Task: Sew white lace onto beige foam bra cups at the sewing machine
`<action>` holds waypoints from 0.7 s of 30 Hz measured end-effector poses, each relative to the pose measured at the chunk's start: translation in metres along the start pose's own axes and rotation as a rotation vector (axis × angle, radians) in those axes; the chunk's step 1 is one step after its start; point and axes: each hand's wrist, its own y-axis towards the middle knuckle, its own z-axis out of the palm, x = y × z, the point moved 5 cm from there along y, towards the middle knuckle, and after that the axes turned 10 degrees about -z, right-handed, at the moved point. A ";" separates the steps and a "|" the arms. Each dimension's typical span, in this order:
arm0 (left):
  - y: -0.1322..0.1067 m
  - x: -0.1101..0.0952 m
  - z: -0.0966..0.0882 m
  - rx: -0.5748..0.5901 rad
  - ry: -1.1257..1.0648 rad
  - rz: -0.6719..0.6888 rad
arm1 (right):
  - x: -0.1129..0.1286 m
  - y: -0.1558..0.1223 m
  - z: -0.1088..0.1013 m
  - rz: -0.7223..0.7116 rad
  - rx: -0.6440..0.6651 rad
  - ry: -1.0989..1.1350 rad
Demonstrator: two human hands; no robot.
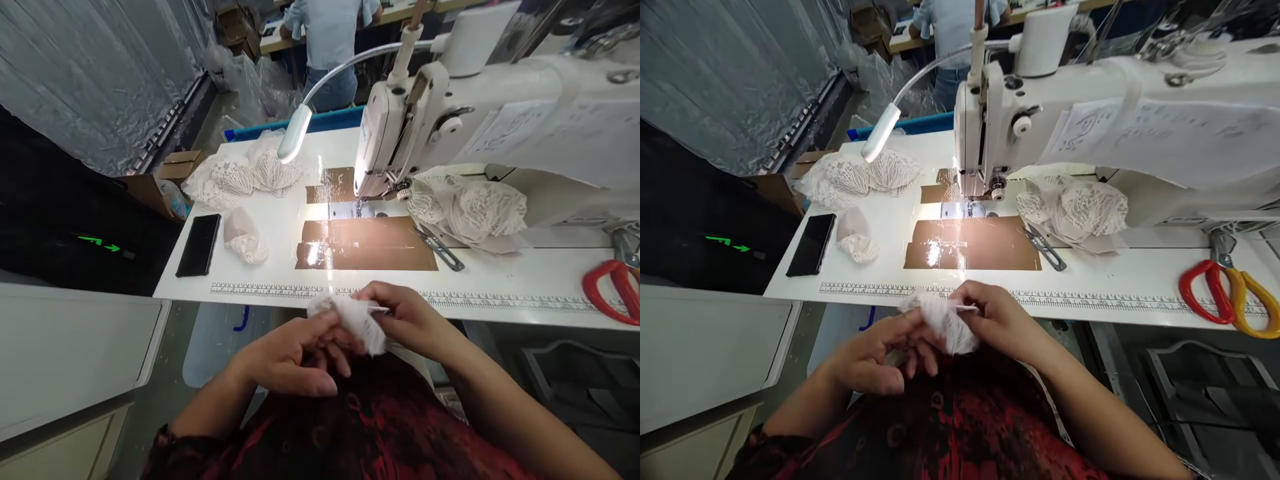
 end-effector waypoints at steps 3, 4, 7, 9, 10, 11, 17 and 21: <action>0.008 -0.009 -0.006 -0.125 0.079 0.053 | -0.010 -0.001 0.021 0.068 0.188 0.194; 0.012 -0.011 -0.012 -0.221 0.148 0.065 | -0.009 -0.001 0.025 0.069 0.218 0.236; 0.023 -0.011 -0.027 -0.319 0.245 0.077 | -0.003 0.000 0.034 0.084 0.300 0.362; 0.031 -0.007 -0.029 -0.207 0.196 0.040 | -0.001 0.002 0.032 0.110 0.259 0.435; 0.033 -0.005 -0.030 -0.147 0.156 0.007 | -0.001 0.003 0.028 0.128 0.203 0.467; 0.034 -0.003 -0.031 -0.114 0.117 -0.026 | -0.003 0.003 0.023 0.147 0.132 0.497; 0.031 0.004 -0.045 -0.210 -0.023 -0.111 | -0.015 0.004 -0.002 0.169 -0.210 0.523; 0.039 -0.003 -0.043 -0.238 -0.039 -0.082 | -0.017 0.012 -0.004 0.118 -0.224 0.409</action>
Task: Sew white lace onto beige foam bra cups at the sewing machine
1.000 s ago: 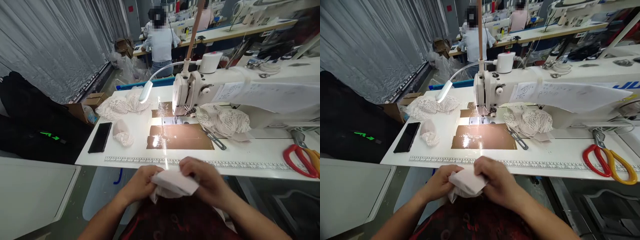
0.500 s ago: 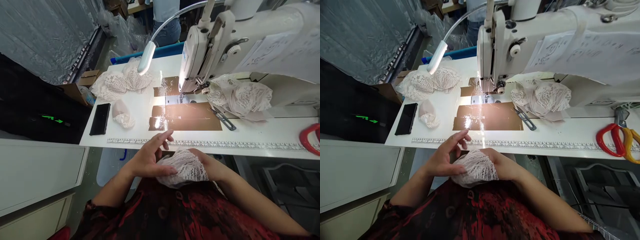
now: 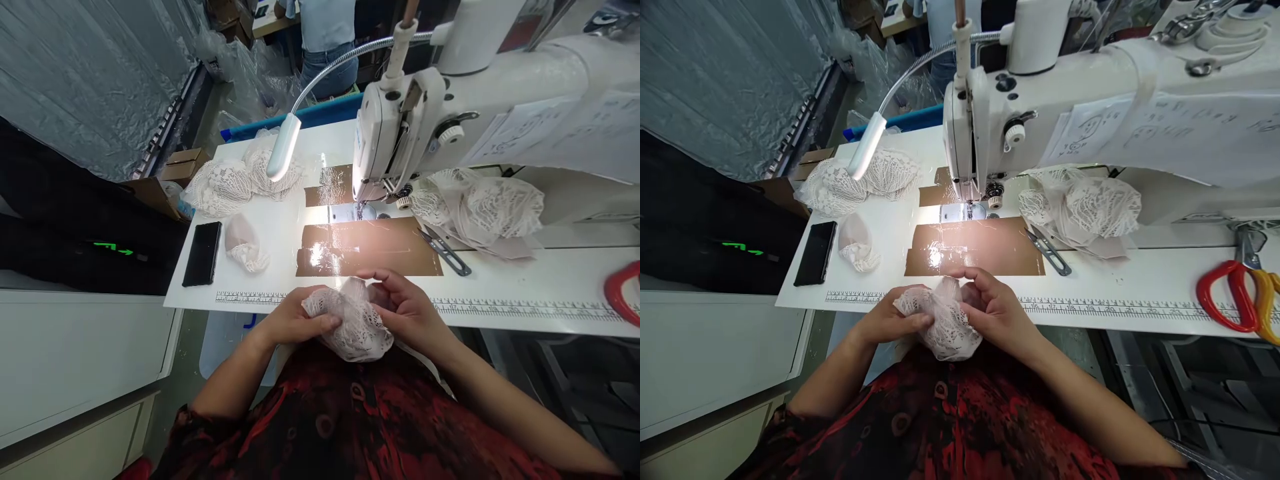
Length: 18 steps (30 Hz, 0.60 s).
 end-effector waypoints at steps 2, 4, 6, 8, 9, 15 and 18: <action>0.004 -0.004 0.000 -0.090 0.018 0.014 | 0.002 0.005 -0.003 -0.050 0.016 -0.098; 0.006 -0.007 -0.001 -0.155 0.048 0.026 | 0.006 0.008 -0.008 -0.093 0.061 -0.188; 0.007 -0.007 -0.002 -0.191 0.085 0.029 | 0.009 0.011 -0.011 -0.107 0.114 -0.235; 0.008 -0.006 -0.004 -0.219 0.133 0.032 | 0.011 0.014 -0.013 -0.098 0.153 -0.281; 0.008 -0.007 -0.006 -0.238 0.169 0.046 | 0.011 0.015 -0.012 -0.092 0.168 -0.315; 0.011 -0.034 -0.007 -0.138 0.536 0.230 | 0.014 0.020 -0.002 -0.128 0.247 -0.408; 0.015 -0.045 -0.003 0.076 0.692 0.200 | 0.017 0.020 0.000 -0.160 0.300 -0.382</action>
